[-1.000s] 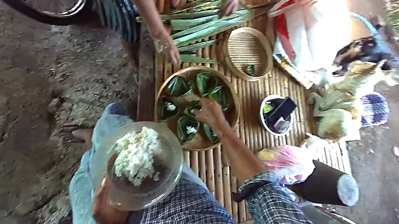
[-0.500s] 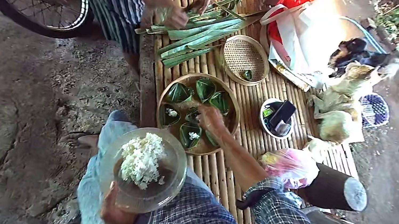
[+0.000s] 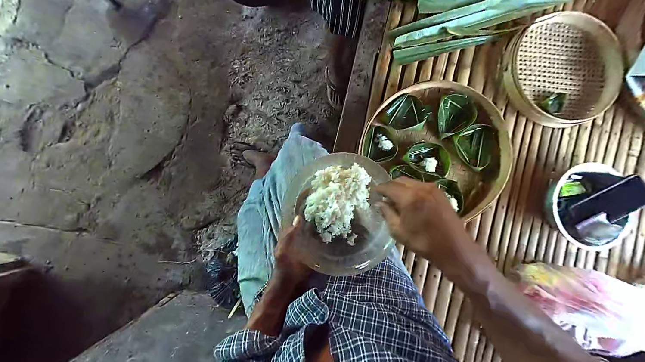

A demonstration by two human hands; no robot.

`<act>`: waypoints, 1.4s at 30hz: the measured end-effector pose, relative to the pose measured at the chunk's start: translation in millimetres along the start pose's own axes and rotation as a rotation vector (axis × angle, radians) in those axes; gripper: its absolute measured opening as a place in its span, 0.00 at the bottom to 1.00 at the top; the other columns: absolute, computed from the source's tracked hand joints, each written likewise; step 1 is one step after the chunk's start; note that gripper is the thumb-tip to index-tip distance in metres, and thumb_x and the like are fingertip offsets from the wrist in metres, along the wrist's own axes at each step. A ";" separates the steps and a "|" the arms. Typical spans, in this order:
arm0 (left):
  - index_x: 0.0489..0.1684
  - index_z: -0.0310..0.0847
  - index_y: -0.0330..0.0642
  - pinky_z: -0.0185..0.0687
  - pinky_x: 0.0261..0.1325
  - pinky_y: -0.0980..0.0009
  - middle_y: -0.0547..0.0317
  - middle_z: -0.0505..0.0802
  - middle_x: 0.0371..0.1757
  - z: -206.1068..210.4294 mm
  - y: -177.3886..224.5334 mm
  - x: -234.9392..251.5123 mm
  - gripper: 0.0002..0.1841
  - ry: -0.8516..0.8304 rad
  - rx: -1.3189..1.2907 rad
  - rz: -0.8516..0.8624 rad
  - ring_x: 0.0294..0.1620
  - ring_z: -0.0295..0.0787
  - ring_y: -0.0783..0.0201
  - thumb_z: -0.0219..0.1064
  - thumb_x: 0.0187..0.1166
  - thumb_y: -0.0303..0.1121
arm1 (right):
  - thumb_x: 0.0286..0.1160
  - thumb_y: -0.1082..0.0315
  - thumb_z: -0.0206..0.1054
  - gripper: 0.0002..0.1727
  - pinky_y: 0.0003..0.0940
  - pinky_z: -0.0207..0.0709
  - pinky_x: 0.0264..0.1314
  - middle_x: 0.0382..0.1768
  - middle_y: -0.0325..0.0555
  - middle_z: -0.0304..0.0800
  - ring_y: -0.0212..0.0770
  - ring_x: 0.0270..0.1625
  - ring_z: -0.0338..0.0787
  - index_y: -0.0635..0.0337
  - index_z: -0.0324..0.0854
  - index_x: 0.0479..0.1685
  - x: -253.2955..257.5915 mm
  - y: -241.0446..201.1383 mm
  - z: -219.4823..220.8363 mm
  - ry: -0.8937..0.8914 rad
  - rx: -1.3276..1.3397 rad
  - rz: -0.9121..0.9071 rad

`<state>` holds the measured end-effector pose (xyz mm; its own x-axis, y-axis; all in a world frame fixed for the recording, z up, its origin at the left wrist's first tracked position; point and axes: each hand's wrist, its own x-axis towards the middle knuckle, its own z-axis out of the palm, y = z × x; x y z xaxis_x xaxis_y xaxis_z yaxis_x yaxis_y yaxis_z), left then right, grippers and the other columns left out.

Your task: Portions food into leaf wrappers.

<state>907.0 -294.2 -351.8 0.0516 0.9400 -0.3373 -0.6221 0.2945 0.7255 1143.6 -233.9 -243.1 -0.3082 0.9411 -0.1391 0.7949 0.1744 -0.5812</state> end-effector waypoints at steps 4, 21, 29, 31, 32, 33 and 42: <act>0.79 0.64 0.38 0.83 0.71 0.57 0.54 0.89 0.64 1.1 1.3 -4.1 0.26 -0.006 0.031 0.036 0.65 0.87 0.63 0.52 0.86 0.42 | 0.73 0.64 0.74 0.16 0.52 0.88 0.51 0.47 0.57 0.89 0.55 0.48 0.92 0.65 0.88 0.54 3.9 -5.0 45.3 -0.035 -0.147 0.054; 0.79 0.63 0.35 0.81 0.73 0.56 0.52 0.88 0.66 4.4 0.1 -4.2 0.25 -0.029 0.070 0.048 0.67 0.86 0.61 0.44 0.89 0.39 | 0.75 0.79 0.64 0.08 0.47 0.88 0.52 0.49 0.60 0.86 0.59 0.56 0.88 0.70 0.86 0.48 -7.3 -13.7 57.1 -0.097 -0.311 0.021; 0.77 0.68 0.39 0.83 0.72 0.58 0.55 0.90 0.64 5.3 0.3 -2.9 0.23 -0.063 -0.005 0.048 0.66 0.88 0.63 0.45 0.89 0.39 | 0.74 0.68 0.71 0.10 0.35 0.87 0.49 0.42 0.41 0.93 0.34 0.42 0.91 0.56 0.91 0.50 -5.6 12.0 9.0 -0.132 0.513 0.236; 0.80 0.67 0.40 0.82 0.74 0.58 0.54 0.89 0.68 3.8 0.0 -1.2 0.24 -0.094 0.000 0.053 0.69 0.86 0.62 0.46 0.90 0.40 | 0.77 0.74 0.66 0.13 0.38 0.88 0.54 0.48 0.50 0.91 0.39 0.45 0.91 0.65 0.85 0.58 -12.4 20.4 -2.1 -0.163 1.032 0.292; 0.85 0.62 0.39 0.79 0.77 0.57 0.53 0.85 0.73 1.9 -0.2 -0.3 0.27 -0.126 0.009 0.055 0.73 0.83 0.61 0.44 0.90 0.40 | 0.79 0.76 0.63 0.15 0.41 0.88 0.57 0.50 0.55 0.90 0.43 0.48 0.92 0.66 0.82 0.61 -16.1 24.1 -6.0 -0.170 1.262 0.295; 0.84 0.62 0.39 0.79 0.77 0.57 0.53 0.86 0.72 2.6 0.2 -0.4 0.27 -0.117 0.011 0.049 0.72 0.83 0.61 0.45 0.90 0.40 | 0.80 0.75 0.61 0.14 0.41 0.89 0.57 0.50 0.55 0.90 0.43 0.47 0.93 0.65 0.82 0.62 -19.8 27.8 -8.6 -0.165 1.440 0.284; 0.76 0.69 0.42 0.84 0.72 0.58 0.58 0.91 0.64 7.9 2.3 -2.3 0.22 -0.027 0.000 0.016 0.66 0.88 0.64 0.46 0.88 0.38 | 0.80 0.74 0.67 0.13 0.43 0.92 0.58 0.49 0.53 0.93 0.45 0.48 0.96 0.67 0.83 0.60 -6.8 144.4 -66.7 0.305 0.756 0.387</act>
<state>911.6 -294.3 -344.6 0.0624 0.9489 -0.3092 -0.6234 0.2790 0.7305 1295.3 -195.8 -272.6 0.1472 0.9490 -0.2787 0.2255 -0.3066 -0.9247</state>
